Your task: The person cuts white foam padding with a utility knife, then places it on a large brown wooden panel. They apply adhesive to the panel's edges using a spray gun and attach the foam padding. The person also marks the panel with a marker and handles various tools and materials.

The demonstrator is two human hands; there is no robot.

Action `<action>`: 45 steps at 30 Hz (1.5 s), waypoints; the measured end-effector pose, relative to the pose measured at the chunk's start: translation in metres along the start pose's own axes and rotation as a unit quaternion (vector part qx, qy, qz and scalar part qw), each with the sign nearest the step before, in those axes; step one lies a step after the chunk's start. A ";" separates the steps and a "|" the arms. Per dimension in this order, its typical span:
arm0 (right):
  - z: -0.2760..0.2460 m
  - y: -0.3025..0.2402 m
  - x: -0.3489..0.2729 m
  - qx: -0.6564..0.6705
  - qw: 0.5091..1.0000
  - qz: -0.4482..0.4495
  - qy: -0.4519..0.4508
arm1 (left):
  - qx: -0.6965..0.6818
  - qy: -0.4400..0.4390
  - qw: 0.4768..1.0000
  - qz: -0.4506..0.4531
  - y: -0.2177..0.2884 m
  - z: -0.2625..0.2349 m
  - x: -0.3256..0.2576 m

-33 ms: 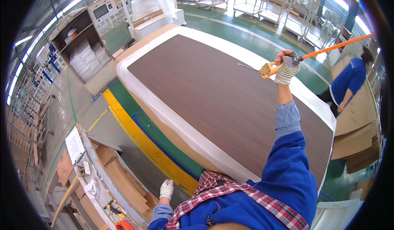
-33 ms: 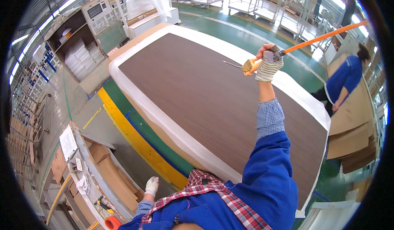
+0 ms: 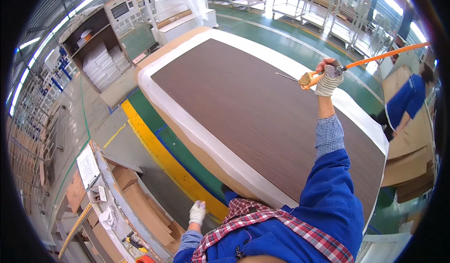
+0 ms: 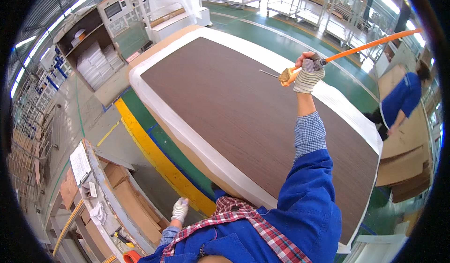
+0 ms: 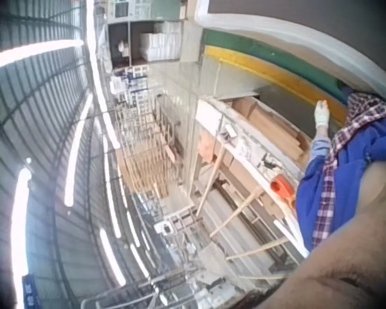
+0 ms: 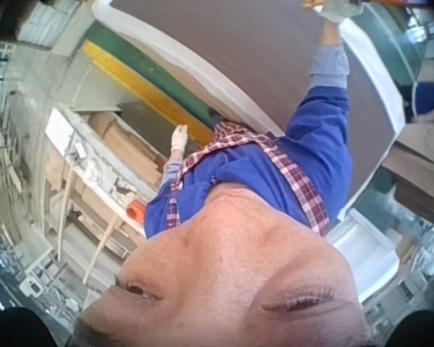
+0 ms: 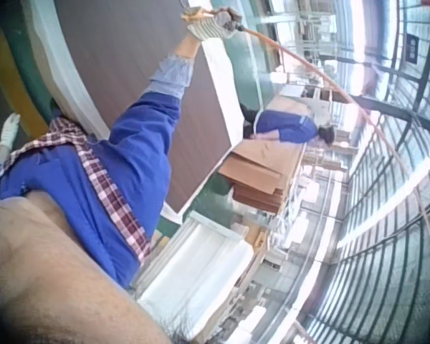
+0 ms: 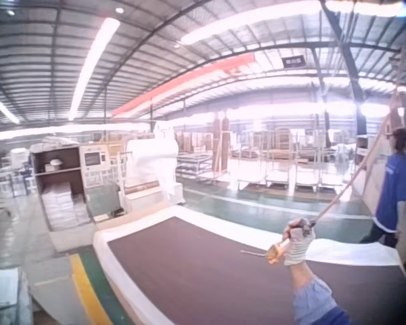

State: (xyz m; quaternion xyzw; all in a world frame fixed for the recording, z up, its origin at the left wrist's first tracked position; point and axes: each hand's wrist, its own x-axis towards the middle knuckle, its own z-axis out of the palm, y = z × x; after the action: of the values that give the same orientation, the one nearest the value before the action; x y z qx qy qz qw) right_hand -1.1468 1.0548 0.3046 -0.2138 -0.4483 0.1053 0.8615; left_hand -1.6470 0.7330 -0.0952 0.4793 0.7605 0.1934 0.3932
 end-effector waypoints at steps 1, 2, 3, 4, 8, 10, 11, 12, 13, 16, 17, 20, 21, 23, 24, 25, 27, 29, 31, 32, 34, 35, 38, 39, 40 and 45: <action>0.018 0.030 -0.007 -0.007 1.000 0.005 0.004 | -0.018 0.031 0.998 0.061 0.021 0.003 0.016; 0.032 0.057 -0.012 0.004 1.000 -0.009 0.006 | -0.005 -0.030 0.999 0.042 0.039 0.006 0.024; 0.043 0.083 -0.017 -0.008 1.000 -0.022 0.009 | 0.000 -0.072 0.996 0.045 0.056 0.012 0.033; 0.055 0.112 -0.023 -0.015 0.999 -0.032 0.014 | 0.006 -0.110 0.993 0.047 0.069 0.010 0.046; 0.116 0.209 -0.062 0.016 0.997 0.030 0.063 | 0.005 -0.250 0.961 -0.114 0.093 -0.049 0.107; 0.156 0.248 -0.071 0.056 0.995 0.058 0.066 | 0.096 -0.168 0.981 -0.026 0.095 -0.099 0.149; 0.177 0.263 -0.079 0.073 0.993 0.072 0.055 | 0.130 -0.096 0.987 -0.017 0.095 -0.121 0.165; 0.200 0.276 -0.087 0.093 0.991 0.079 0.048 | 0.119 -0.053 0.991 0.006 0.098 -0.141 0.187; 0.224 0.287 -0.095 0.121 0.986 0.113 0.027 | 0.110 -0.018 0.994 0.018 0.101 -0.158 0.208; 0.287 0.303 -0.117 0.176 0.961 0.195 -0.084 | 0.043 0.030 0.999 -0.006 0.121 -0.187 0.265; 0.304 0.303 -0.124 0.202 0.946 0.224 -0.119 | 0.038 0.048 0.998 -0.013 0.132 -0.191 0.282; 0.340 0.295 -0.139 0.285 0.888 0.302 -0.198 | 0.092 0.101 0.984 0.115 0.182 -0.186 0.324; 0.344 0.290 -0.140 0.295 0.869 0.327 -0.224 | 0.096 0.101 0.969 0.205 0.202 -0.183 0.339; 0.349 0.277 -0.143 0.313 0.817 0.403 -0.269 | 0.133 0.080 0.911 0.382 0.242 -0.179 0.373; 0.349 0.270 -0.144 0.308 0.817 0.402 -0.277 | 0.137 0.048 0.877 0.458 0.260 -0.175 0.391; 0.348 0.264 -0.144 0.312 0.804 0.412 -0.293 | 0.156 0.004 0.854 0.497 0.278 -0.169 0.408; 0.348 0.255 -0.147 0.271 0.827 0.403 -0.284 | 0.170 -0.051 0.808 0.562 0.304 -0.158 0.442; 0.358 0.253 -0.155 0.226 0.874 0.351 -0.248 | 0.206 -0.041 0.773 0.599 0.317 -0.155 0.477; 0.377 0.254 -0.162 0.224 0.892 0.342 -0.195 | 0.177 -0.080 0.739 0.645 0.314 -0.171 0.513; 0.388 0.257 -0.163 0.236 0.896 0.335 -0.172 | 0.174 -0.103 0.720 0.664 0.315 -0.181 0.533; 0.412 0.265 -0.162 0.205 0.912 0.303 -0.185 | 0.145 -0.073 0.739 0.654 0.313 -0.210 0.573; 0.423 0.270 -0.161 0.177 0.922 0.293 -0.184 | 0.167 -0.080 0.758 0.625 0.313 -0.227 0.597; 0.436 0.267 -0.154 0.157 0.941 0.257 -0.155 | 0.209 -0.053 0.748 0.628 0.318 -0.277 0.657; 0.437 0.266 -0.156 0.147 0.948 0.245 -0.142 | 0.247 -0.053 0.746 0.616 0.316 -0.292 0.678; 0.437 0.268 -0.157 0.162 0.945 0.242 -0.148 | 0.279 -0.041 0.769 0.573 0.313 -0.304 0.699; 0.426 0.288 -0.172 0.019 0.997 0.081 -0.009 | 0.376 0.034 0.849 0.370 0.317 -0.314 0.780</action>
State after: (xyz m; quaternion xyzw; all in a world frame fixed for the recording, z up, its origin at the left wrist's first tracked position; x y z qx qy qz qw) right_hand -1.5913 1.3625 0.2616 -0.2322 -0.4350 0.1846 0.8501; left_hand -1.8912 1.5937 -0.0110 0.8294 0.5544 0.0402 0.0560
